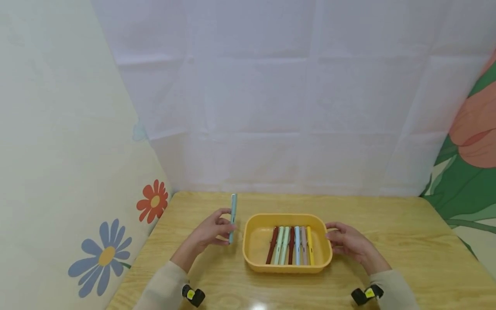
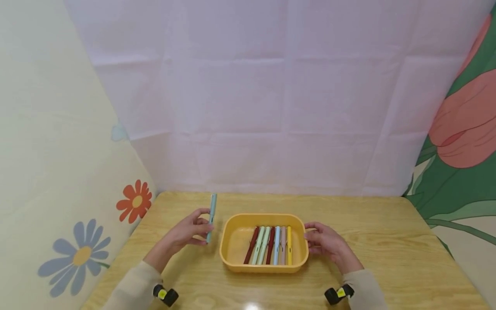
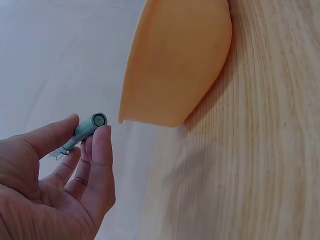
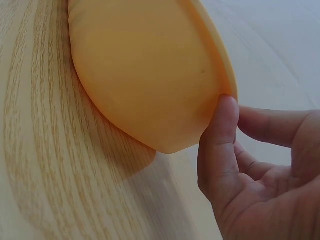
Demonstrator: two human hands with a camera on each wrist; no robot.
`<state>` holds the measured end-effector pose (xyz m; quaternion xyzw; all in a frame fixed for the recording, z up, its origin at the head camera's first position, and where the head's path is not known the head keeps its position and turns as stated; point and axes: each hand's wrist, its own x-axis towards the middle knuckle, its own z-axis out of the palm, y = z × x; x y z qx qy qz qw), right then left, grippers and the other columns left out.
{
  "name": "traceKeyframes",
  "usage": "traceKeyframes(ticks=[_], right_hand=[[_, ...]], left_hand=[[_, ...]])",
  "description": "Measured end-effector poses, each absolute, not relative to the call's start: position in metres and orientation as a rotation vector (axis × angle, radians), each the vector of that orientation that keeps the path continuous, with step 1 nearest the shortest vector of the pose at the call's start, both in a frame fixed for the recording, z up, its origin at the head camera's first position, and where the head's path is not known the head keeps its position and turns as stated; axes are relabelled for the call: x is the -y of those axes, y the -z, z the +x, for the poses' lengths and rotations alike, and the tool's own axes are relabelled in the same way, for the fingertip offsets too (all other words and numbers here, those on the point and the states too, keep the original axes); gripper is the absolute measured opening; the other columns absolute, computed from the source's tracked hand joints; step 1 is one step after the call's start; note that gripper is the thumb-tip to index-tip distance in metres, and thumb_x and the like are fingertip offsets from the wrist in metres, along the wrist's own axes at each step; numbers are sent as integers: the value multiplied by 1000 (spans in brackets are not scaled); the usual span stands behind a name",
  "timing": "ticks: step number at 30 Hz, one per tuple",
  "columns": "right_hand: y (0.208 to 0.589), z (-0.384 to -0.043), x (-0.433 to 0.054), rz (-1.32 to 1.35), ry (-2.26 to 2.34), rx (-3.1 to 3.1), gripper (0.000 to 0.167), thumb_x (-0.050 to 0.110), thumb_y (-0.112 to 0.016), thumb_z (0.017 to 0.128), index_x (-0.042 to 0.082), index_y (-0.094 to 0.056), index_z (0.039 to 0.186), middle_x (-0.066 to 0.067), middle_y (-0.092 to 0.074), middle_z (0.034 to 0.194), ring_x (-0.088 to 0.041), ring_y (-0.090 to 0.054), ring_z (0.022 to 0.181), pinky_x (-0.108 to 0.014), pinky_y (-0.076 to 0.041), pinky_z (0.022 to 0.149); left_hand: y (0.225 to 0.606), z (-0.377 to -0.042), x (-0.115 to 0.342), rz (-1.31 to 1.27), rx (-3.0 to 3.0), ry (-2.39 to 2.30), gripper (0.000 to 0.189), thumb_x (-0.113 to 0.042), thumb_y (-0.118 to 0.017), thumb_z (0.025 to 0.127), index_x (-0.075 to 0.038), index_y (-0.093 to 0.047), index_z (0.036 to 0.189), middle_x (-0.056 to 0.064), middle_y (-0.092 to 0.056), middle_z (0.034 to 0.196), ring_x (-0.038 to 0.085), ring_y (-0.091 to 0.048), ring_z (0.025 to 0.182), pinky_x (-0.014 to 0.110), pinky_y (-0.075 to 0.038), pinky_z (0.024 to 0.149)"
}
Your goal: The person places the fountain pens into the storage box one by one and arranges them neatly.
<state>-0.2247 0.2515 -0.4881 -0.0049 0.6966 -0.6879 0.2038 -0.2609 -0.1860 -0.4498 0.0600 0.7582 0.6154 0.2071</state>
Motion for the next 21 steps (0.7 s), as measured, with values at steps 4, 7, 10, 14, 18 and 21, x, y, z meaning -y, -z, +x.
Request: traceKeyframes(ticks=[4, 7, 10, 14, 18, 21], right_hand=[[487, -225, -252, -22, 1924, -1931, 51, 12, -60, 100, -9, -39, 141, -4, -68, 96, -14, -64, 82, -27, -59, 69], [487, -226, -253, -23, 1929, -1920, 48, 11, -59, 100, -8, -40, 140, -3, -67, 97, -13, -64, 82, -27, -59, 69], [488, -226, -253, -15, 1932, -1921, 49, 11, -59, 100, -8, -39, 140, -3, -67, 99, -13, -64, 82, -27, -59, 69], [488, -225, -252, -3, 1931, -1925, 52, 12, -60, 100, -9, -37, 142, -4, -67, 101, -14, -64, 83, -27, -59, 69], [487, -225, -252, 6, 1927, -1927, 54, 12, -60, 101, -9, -36, 144, -4, -66, 102, -14, -64, 84, -28, -59, 70], [487, -225, -252, 10, 1927, -1929, 54, 13, -60, 101, -9, -36, 144, -4, -66, 103, -14, -64, 84, -28, -59, 70]], left_hand=[[449, -258, 184, 175, -2110, -1725, 62, -18, -65, 100, -8, -32, 152, 13, -59, 113, 21, -65, 84, 38, -62, 74], [449, -256, 182, 186, -2108, -1734, 61, -17, -65, 100, -8, -33, 150, 13, -59, 112, 21, -66, 83, 38, -62, 74], [449, -255, 179, 195, -2104, -1736, 60, -16, -67, 99, -8, -35, 149, 13, -59, 111, 22, -67, 84, 39, -62, 75], [448, -252, 173, 218, -2097, -1727, 59, -15, -69, 98, -7, -36, 146, 13, -59, 108, 24, -69, 87, 41, -63, 76], [446, -249, 167, 229, -2090, -1727, 57, -14, -71, 96, -6, -39, 143, 12, -59, 105, 25, -70, 85, 42, -63, 75], [445, -246, 161, 223, -2093, -1727, 54, -11, -71, 95, -6, -41, 140, 12, -59, 104, 24, -70, 81, 41, -63, 73]])
